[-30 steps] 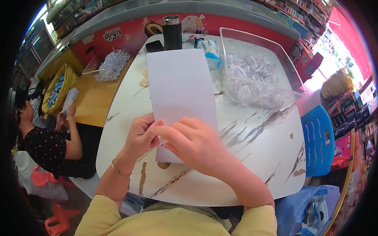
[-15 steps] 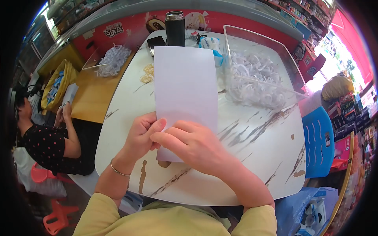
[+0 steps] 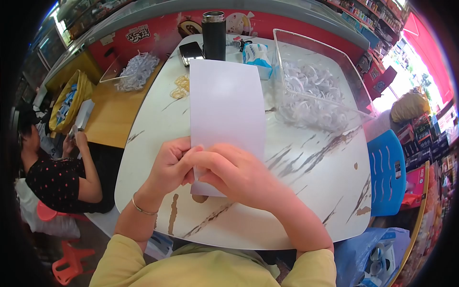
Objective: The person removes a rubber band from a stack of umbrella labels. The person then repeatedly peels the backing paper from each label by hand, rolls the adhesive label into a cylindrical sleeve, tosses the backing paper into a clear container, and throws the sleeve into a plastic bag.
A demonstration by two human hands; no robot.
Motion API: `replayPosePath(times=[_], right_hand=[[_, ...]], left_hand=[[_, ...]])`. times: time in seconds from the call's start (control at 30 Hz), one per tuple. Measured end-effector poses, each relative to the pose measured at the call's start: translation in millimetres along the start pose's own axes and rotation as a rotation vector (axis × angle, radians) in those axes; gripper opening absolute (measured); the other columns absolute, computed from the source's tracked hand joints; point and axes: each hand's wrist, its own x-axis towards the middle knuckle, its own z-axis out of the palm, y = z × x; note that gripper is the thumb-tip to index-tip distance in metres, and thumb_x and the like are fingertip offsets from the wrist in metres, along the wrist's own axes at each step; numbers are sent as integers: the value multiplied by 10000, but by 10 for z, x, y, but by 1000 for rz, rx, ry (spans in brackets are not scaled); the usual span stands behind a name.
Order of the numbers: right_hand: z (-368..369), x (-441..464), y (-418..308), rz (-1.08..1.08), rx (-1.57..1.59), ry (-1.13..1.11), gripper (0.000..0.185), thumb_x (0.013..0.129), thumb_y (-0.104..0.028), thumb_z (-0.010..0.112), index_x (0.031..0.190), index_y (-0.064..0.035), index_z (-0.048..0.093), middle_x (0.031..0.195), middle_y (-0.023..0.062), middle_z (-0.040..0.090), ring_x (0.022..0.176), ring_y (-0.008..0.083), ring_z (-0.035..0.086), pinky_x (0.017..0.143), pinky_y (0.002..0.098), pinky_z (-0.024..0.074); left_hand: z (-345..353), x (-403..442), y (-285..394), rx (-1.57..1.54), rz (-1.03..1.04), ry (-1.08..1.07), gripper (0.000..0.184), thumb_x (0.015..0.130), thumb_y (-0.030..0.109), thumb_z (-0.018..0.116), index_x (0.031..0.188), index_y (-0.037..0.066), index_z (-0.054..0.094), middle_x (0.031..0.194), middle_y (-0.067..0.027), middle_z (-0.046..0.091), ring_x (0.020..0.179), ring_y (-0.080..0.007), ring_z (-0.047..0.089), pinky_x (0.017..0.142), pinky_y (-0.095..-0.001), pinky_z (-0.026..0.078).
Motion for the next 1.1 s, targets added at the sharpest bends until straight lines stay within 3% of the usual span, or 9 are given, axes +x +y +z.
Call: replayPosePath(times=[0.27, 0.47, 0.57, 0.67, 0.8, 0.93, 1.03, 1.07, 1.1], right_hand=[[35, 14, 16, -31, -57, 17, 311, 727, -34, 655, 1011, -116, 559, 759, 15, 577, 693, 195, 573, 610, 294, 463], [49, 8, 6, -54, -187, -32, 336, 719, -29, 623, 1035, -109, 543, 870, 37, 582, 726, 210, 575, 624, 307, 465], [19, -27, 55, 17, -58, -79, 351, 746, 28, 582, 1071, -91, 525, 879, 58, 551, 731, 214, 552, 649, 295, 461], [-162, -43, 18, 268, 232, -107, 344, 784, 73, 523, 1097, -68, 508, 859, 68, 511, 717, 184, 523, 669, 272, 455], [-296, -50, 51, 269, 453, 63, 276, 844, 83, 451, 1093, -27, 496, 903, 52, 484, 750, 111, 515, 696, 252, 464], [-430, -23, 59, 342, 827, 240, 253, 838, 97, 447, 1054, -7, 526, 917, 54, 503, 839, 124, 571, 681, 266, 487], [-516, 31, 140, 210, 189, 108, 273, 796, 106, 503, 1030, -17, 568, 925, 69, 515, 805, 142, 571, 674, 267, 490], [-480, 91, 60, 189, 20, 39, 343, 733, 136, 535, 1006, -56, 613, 944, 81, 521, 795, 171, 563, 691, 261, 479], [-417, 107, -21, 225, 12, -7, 399, 697, 144, 559, 1008, -96, 631, 936, 77, 531, 803, 191, 552, 690, 274, 474]], left_hand=[[-31, -4, -55, -26, 3, -71, 263, 945, 201, 453, 777, 24, 551, 601, 5, 523, 461, -29, 457, 402, -166, 343], [-28, 3, -41, -87, -109, -56, 279, 950, 227, 445, 786, 30, 555, 598, 11, 520, 450, -23, 458, 385, -163, 333], [-60, 13, -52, -112, -112, -78, 278, 946, 240, 456, 843, 18, 587, 617, 11, 541, 440, -17, 453, 378, -160, 332], [-48, 17, -24, -47, -108, 8, 279, 940, 238, 463, 922, 5, 615, 642, 10, 566, 427, -13, 441, 377, -159, 336], [-116, 31, -37, -116, -56, -2, 281, 933, 224, 470, 985, -6, 623, 691, 7, 589, 463, -3, 444, 405, -151, 359], [-95, 93, -162, -200, -12, 44, 267, 930, 207, 476, 989, -7, 624, 725, 12, 593, 545, 4, 459, 465, -150, 376], [-73, 85, -107, -230, -21, 76, 256, 928, 198, 482, 988, -5, 626, 737, 17, 593, 582, 2, 464, 492, -154, 373], [-65, 82, -81, -233, -30, 86, 252, 928, 195, 484, 986, -4, 627, 739, 19, 593, 590, 0, 464, 499, -156, 371], [-69, 82, -84, -221, -30, 83, 248, 926, 194, 488, 985, -4, 626, 740, 19, 593, 591, -1, 466, 497, -156, 370]])
